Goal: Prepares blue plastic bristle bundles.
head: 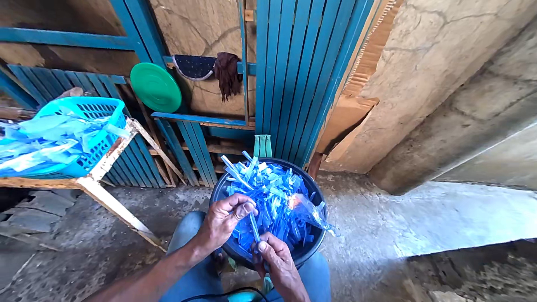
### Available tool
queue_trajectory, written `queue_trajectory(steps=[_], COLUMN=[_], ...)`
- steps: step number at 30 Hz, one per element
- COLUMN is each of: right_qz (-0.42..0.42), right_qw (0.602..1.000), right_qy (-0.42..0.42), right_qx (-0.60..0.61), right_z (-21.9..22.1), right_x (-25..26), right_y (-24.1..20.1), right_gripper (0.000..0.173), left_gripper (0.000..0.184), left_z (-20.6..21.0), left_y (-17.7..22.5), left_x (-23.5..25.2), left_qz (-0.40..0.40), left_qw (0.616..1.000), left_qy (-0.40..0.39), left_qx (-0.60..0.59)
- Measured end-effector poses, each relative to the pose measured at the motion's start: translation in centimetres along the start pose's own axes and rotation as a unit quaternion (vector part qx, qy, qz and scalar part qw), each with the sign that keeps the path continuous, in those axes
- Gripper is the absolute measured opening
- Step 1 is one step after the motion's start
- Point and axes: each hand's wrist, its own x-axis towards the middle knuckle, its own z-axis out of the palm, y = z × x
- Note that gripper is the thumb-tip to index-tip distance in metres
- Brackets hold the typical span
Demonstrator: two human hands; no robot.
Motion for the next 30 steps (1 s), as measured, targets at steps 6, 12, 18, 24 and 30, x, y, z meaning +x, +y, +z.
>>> queue_trajectory(steps=[6,12,18,24,30], right_qz=[0.017,0.075,0.093,0.095,0.098], right_qw=[0.997,0.988,0.984,0.985,0.985], right_qy=[0.050,0.078,0.120,0.120,0.119], right_qx=[-0.060,-0.111,-0.098,-0.076,-0.081], right_z=[0.4,-1.1,-1.8,-2.3,-2.4], right_x=[0.1,-0.8,-1.3,-1.4,-1.6], right_y=[-0.4,0.1,1.0,1.2,1.1], right_gripper=[0.053,0.048,0.034,0.031,0.030], left_gripper=[0.021,0.023,0.025,0.021,0.023], left_z=[-4.2,-16.3,-30.1,-38.2,-36.5], left_y=[2.9,12.8,18.2,14.2,14.1], left_x=[1.2,7.8,11.2,6.4,4.1], left_qz=[0.056,0.055,0.037,-0.220,-0.309], left_qw=[0.985,0.927,0.846,0.750,0.637], left_qy=[-0.006,0.134,0.281,0.288,0.260], left_qx=[0.164,0.345,0.451,0.553,0.657])
